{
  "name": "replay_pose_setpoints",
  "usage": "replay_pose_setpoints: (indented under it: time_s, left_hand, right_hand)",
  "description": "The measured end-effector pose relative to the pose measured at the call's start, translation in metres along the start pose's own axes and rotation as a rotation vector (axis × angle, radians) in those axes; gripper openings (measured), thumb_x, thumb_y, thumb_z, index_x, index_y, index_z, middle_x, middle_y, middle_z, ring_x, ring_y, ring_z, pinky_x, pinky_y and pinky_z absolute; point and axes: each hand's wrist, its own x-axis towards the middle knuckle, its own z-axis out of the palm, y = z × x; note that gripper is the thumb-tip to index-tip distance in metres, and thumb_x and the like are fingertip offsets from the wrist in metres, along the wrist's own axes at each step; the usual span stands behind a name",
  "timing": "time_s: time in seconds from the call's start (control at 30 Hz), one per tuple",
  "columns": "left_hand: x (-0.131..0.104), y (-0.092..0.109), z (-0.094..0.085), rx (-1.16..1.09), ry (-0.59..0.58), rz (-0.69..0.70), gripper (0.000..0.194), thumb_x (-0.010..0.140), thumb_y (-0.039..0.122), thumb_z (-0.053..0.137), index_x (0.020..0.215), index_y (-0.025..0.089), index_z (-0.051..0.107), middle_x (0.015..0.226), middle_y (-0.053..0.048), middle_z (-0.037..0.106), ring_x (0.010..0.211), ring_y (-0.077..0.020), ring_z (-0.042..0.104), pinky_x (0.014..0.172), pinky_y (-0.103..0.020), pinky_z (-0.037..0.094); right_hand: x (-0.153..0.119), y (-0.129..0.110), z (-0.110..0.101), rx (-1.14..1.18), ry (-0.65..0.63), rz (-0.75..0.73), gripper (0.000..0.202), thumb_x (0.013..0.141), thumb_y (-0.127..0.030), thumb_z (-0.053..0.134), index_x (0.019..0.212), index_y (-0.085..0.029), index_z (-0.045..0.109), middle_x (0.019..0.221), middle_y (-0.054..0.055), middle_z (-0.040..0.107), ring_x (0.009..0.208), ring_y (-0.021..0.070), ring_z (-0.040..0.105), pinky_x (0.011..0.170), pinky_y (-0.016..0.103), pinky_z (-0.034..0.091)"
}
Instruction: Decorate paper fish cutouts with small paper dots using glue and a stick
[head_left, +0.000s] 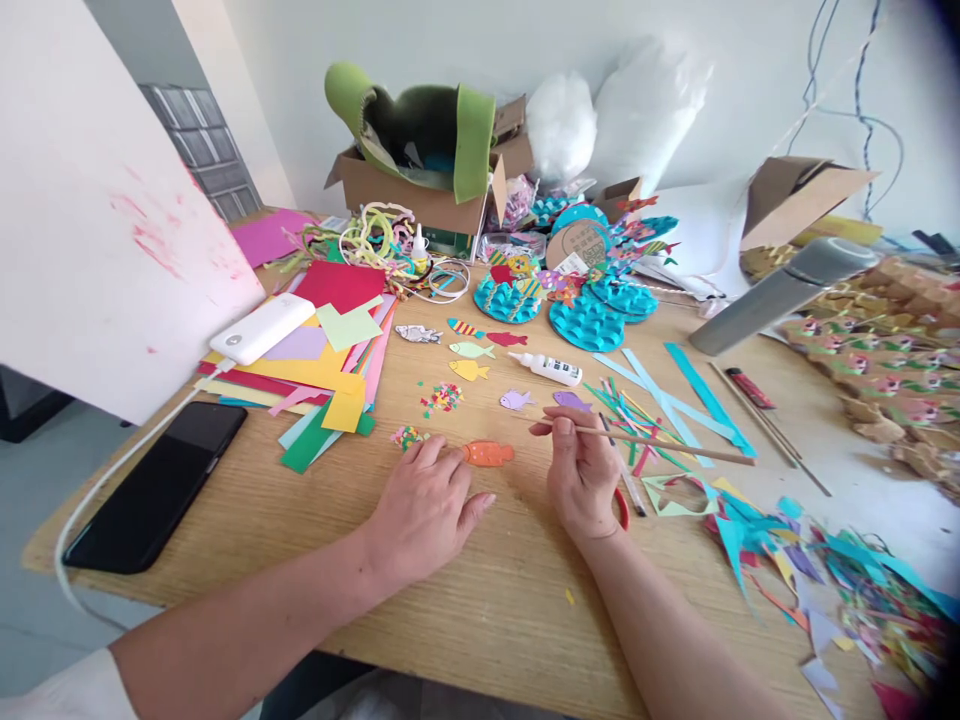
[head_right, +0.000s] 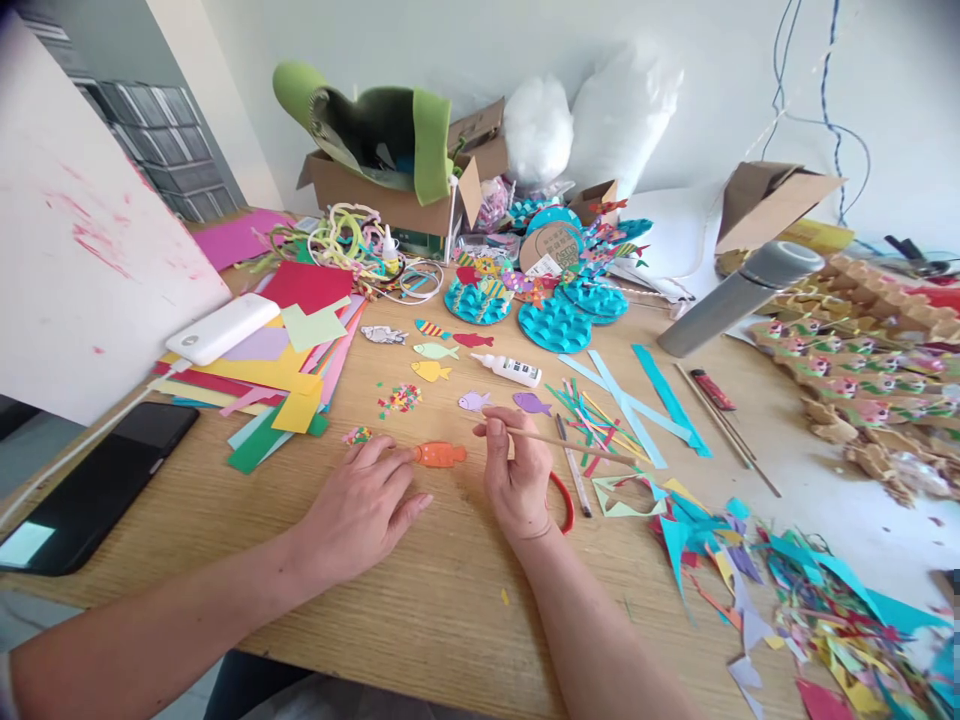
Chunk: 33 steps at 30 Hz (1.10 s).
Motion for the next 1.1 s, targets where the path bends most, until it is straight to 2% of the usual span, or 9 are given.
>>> replay_pose_setpoints:
  time_s: [0.17,0.3,0.43,0.53,0.7,0.8,0.87,1.0,1.1]
  left_hand:
    - [-0.002,0.002,-0.006,-0.023,0.010,-0.012,0.038,0.097,0.040,0.045,0.088,0.012,0.069,0.105,-0.013,0.069,0.109,-0.0310,0.053,0.095,-0.048,0.045]
    - [0.001,0.000,-0.025,-0.089,0.015,-0.045,0.034,0.098,0.038,0.043,0.092,0.015,0.068,0.107,-0.010,0.068,0.106,-0.0281,0.054,0.094,-0.047,0.046]
    - [0.010,-0.016,-0.048,-0.110,0.005,-0.083,0.028,0.098,0.030,0.044,0.089,0.016,0.067,0.094,-0.008,0.069,0.099,-0.0252,0.055,0.090,-0.043,0.048]
    - [0.020,-0.037,-0.056,-0.101,0.110,-0.111,0.018,0.095,0.025,0.051,0.090,0.016,0.066,0.093,-0.007,0.069,0.096,-0.0247,0.056,0.088,-0.043,0.048]
    - [0.034,-0.067,-0.049,-0.362,0.395,-0.283,0.020,0.093,0.031,0.053,0.103,0.017,0.063,0.097,-0.007,0.070,0.094,-0.0208,0.062,0.085,-0.036,0.049]
    - [0.035,-0.079,-0.036,-0.658,0.460,-0.409,0.029,0.094,0.039,0.050,0.108,0.017,0.061,0.092,-0.006,0.072,0.085,-0.0172,0.066,0.071,-0.027,0.050]
    - [0.034,-0.085,-0.027,-0.709,0.459,-0.438,0.031,0.093,0.041,0.050,0.109,0.016,0.060,0.086,-0.005,0.072,0.080,-0.0164,0.067,0.065,-0.025,0.048]
    - [0.030,-0.084,-0.017,-0.575,0.441,-0.375,0.022,0.093,0.034,0.052,0.103,0.017,0.062,0.076,-0.002,0.070,0.074,-0.0154,0.066,0.068,-0.026,0.048]
    - [0.025,-0.068,-0.016,-0.342,0.380,-0.158,0.022,0.094,0.028,0.051,0.081,0.017,0.065,0.074,-0.004,0.068,0.076,-0.0176,0.061,0.071,-0.029,0.048]
  right_hand:
    - [-0.002,0.004,-0.001,-0.002,-0.010,0.004,0.015,0.097,-0.028,0.047,0.095,-0.022,0.061,0.085,0.003,0.067,0.069,0.0165,0.068,0.066,0.034,0.052]
    - [0.000,0.000,-0.001,-0.004,-0.006,0.023,0.016,0.096,-0.028,0.048,0.094,-0.022,0.062,0.081,0.002,0.068,0.068,0.0164,0.068,0.067,0.034,0.052]
    - [0.005,-0.011,0.001,0.028,0.046,0.090,0.022,0.097,-0.032,0.048,0.085,-0.020,0.062,0.072,0.001,0.066,0.063,0.0147,0.066,0.063,0.030,0.050]
    - [0.011,-0.017,0.002,0.091,0.092,0.188,0.028,0.096,-0.038,0.049,0.079,-0.019,0.061,0.066,0.000,0.064,0.058,0.0140,0.063,0.059,0.029,0.047]
    - [0.013,-0.022,0.003,0.193,0.127,0.238,0.027,0.093,-0.039,0.054,0.076,-0.019,0.060,0.064,-0.001,0.062,0.056,0.0135,0.063,0.058,0.028,0.048]
    - [0.009,-0.025,0.003,0.163,0.106,0.169,0.022,0.093,-0.036,0.055,0.079,-0.019,0.061,0.066,0.000,0.063,0.058,0.0136,0.064,0.058,0.028,0.049]
    - [0.006,-0.027,0.004,0.115,0.080,0.131,0.020,0.094,-0.034,0.054,0.081,-0.020,0.061,0.067,0.000,0.064,0.059,0.0140,0.064,0.058,0.027,0.050]
    - [0.004,-0.024,0.004,0.080,0.080,0.080,0.017,0.095,-0.030,0.051,0.086,-0.020,0.061,0.072,0.000,0.065,0.061,0.0136,0.066,0.057,0.027,0.050]
    - [0.005,-0.020,0.005,0.080,0.095,0.048,0.015,0.096,-0.028,0.049,0.093,-0.021,0.062,0.083,0.001,0.066,0.065,0.0130,0.068,0.059,0.027,0.051]
